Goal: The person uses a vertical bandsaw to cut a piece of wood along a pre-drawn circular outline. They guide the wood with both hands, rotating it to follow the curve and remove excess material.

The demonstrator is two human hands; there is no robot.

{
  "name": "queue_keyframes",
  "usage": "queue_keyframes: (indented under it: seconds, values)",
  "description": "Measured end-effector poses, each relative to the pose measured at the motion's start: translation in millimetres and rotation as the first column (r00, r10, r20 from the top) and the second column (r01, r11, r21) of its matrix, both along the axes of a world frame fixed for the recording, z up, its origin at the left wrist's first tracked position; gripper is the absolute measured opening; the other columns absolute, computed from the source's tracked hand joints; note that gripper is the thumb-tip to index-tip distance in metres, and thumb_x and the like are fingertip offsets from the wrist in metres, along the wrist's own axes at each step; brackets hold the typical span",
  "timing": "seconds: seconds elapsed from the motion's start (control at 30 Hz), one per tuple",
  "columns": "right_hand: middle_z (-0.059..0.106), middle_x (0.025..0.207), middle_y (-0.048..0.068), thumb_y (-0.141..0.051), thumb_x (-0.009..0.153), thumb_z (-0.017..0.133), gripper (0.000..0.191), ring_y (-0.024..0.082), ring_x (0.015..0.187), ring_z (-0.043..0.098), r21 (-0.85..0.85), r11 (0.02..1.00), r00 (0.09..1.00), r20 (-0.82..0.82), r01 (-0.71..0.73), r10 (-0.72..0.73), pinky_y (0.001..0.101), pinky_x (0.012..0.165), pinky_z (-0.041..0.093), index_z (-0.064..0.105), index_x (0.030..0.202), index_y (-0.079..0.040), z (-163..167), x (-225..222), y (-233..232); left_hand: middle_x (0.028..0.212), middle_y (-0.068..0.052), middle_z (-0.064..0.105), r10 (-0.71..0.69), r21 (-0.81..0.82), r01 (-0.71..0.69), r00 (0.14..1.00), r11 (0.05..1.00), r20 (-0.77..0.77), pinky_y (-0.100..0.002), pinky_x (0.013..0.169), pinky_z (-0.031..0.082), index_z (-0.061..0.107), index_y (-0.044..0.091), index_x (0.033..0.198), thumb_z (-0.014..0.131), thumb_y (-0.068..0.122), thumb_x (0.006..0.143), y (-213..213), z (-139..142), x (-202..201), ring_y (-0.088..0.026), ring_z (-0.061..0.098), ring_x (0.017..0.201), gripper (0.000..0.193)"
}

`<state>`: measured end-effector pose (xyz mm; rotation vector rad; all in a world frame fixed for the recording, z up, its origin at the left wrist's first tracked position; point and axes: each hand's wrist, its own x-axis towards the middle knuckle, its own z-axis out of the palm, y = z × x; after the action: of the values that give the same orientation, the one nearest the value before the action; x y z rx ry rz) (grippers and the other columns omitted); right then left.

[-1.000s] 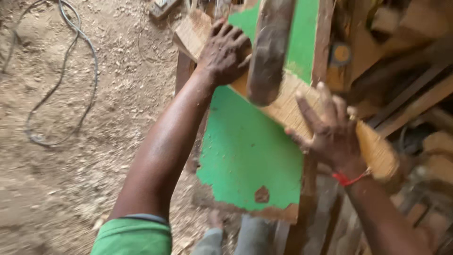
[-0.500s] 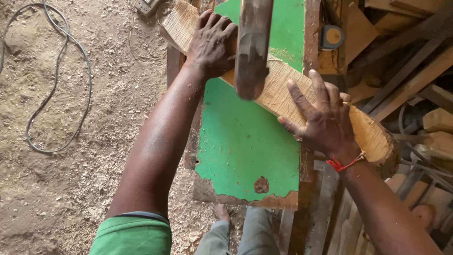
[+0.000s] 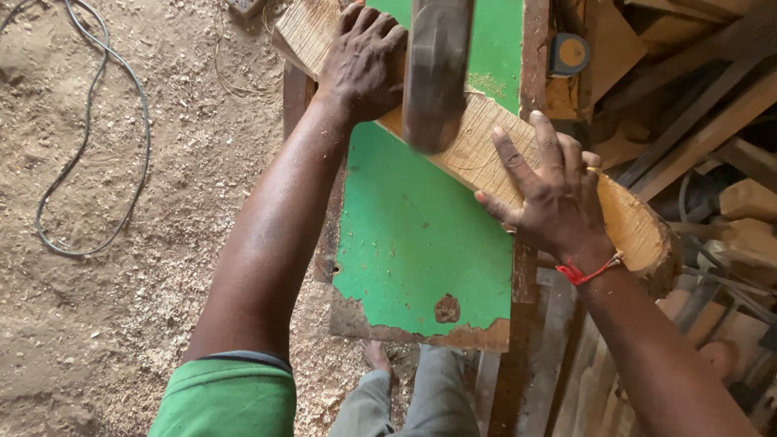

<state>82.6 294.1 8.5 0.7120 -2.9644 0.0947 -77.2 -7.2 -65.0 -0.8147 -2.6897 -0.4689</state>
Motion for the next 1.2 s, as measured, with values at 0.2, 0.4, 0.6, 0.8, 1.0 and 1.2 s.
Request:
queue_keyframes:
  seconds: [0.2,0.4,0.6,0.8,1.0,1.2]
  values:
    - [0.040,0.161,0.019,-0.074,0.092,0.059,0.079,0.035,0.133,0.045,0.010,1.000,1.000,-0.019,0.002,-0.002,0.0532,0.107,0.037,0.058,0.154,-0.024,-3,1,1,0.112,-0.012,0.058,0.018,-0.066,-0.018,1.000,0.998,-0.011,-0.046,0.110,0.029,0.063,0.008,0.113,0.077,0.053,0.085,1,-2,-4,-0.028,0.050,0.118,0.055]
    - [0.039,0.161,0.021,-0.076,0.093,0.054,0.083,0.036,0.134,0.044,-0.021,1.000,1.000,0.009,0.014,-0.014,0.0546,0.106,0.034,0.055,0.157,-0.024,-6,2,1,0.113,-0.012,0.058,0.011,-0.040,-0.011,1.000,0.999,-0.003,-0.047,0.108,0.031,0.062,0.009,0.113,0.075,0.052,0.089,0,-5,-3,-0.028,0.050,0.121,0.051]
    - [0.039,0.162,0.022,-0.077,0.094,0.053,0.082,0.037,0.134,0.044,-0.017,1.000,1.000,0.009,0.025,-0.025,0.0540,0.105,0.033,0.054,0.157,-0.024,-3,3,-1,0.118,-0.010,0.065,0.016,0.078,-0.014,0.999,0.997,-0.031,-0.047,0.110,0.037,0.069,0.012,0.110,0.063,0.028,0.106,-2,-2,3,-0.029,0.057,0.123,0.018]
    - [0.039,0.162,0.021,-0.071,0.093,0.061,0.080,0.038,0.134,0.044,0.001,1.000,1.000,0.019,0.025,-0.025,0.0556,0.104,0.036,0.054,0.158,-0.025,-1,5,-4,0.119,-0.012,0.068,0.121,0.282,-0.058,0.970,0.958,-0.210,-0.049,0.100,0.042,0.072,0.011,0.116,0.064,0.028,0.099,-6,3,19,-0.033,0.060,0.114,0.026]
    - [0.038,0.163,0.020,-0.069,0.092,0.064,0.081,0.039,0.136,0.043,0.031,0.999,0.999,0.032,0.033,-0.034,0.0592,0.106,0.036,0.054,0.159,-0.025,-2,7,-8,0.107,-0.011,0.073,0.146,0.238,-0.179,0.978,0.955,0.149,-0.052,0.090,0.047,0.073,0.020,0.119,0.058,0.042,0.105,-2,10,14,-0.033,0.068,0.101,0.030]
    - [0.034,0.165,0.021,-0.070,0.092,0.063,0.082,0.041,0.139,0.039,-0.011,0.998,0.994,0.090,0.059,-0.058,0.0595,0.108,0.032,0.053,0.158,-0.024,-1,9,-10,0.105,-0.015,0.071,0.150,0.067,-0.168,0.964,0.983,0.219,-0.054,0.080,0.047,0.070,0.019,0.117,0.060,0.066,0.097,0,16,8,-0.034,0.066,0.099,0.052]
